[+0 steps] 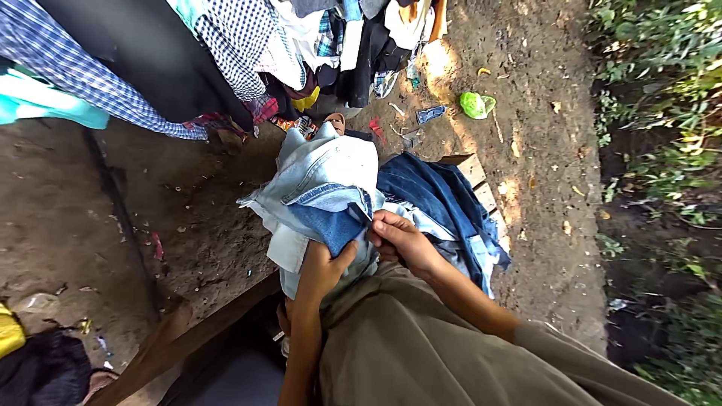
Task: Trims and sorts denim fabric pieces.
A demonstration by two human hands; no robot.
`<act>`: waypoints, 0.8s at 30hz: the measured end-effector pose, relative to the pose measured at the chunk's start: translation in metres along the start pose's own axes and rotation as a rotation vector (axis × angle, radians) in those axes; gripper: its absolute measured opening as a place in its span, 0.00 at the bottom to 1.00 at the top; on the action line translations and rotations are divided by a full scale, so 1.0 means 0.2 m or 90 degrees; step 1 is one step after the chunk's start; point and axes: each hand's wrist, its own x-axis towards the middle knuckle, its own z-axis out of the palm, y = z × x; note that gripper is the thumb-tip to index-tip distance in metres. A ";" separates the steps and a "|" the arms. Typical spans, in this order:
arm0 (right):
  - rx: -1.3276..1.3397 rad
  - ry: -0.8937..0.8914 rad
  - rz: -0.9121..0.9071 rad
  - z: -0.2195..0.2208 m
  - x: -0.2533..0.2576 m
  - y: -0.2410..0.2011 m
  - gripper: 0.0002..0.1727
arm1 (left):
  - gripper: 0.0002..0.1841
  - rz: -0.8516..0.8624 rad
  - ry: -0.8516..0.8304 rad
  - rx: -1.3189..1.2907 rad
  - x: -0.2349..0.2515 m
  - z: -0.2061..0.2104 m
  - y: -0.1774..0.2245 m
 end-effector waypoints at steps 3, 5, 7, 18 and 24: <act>0.055 -0.050 0.080 -0.04 0.00 -0.05 0.09 | 0.23 -0.012 0.023 -0.069 0.00 0.02 0.02; 0.036 -0.056 0.076 -0.05 0.00 -0.06 0.09 | 0.27 -0.031 0.041 -0.093 0.01 0.05 0.05; -0.018 -0.057 0.041 -0.05 0.00 -0.05 0.10 | 0.25 -0.048 0.076 -0.091 0.03 0.08 0.05; -0.533 0.101 -0.360 -0.06 0.00 0.15 0.20 | 0.19 -0.055 0.067 -0.138 0.03 0.06 0.04; 0.072 -0.010 0.028 0.00 -0.03 -0.01 0.11 | 0.18 -0.035 0.048 -0.182 0.03 0.04 0.03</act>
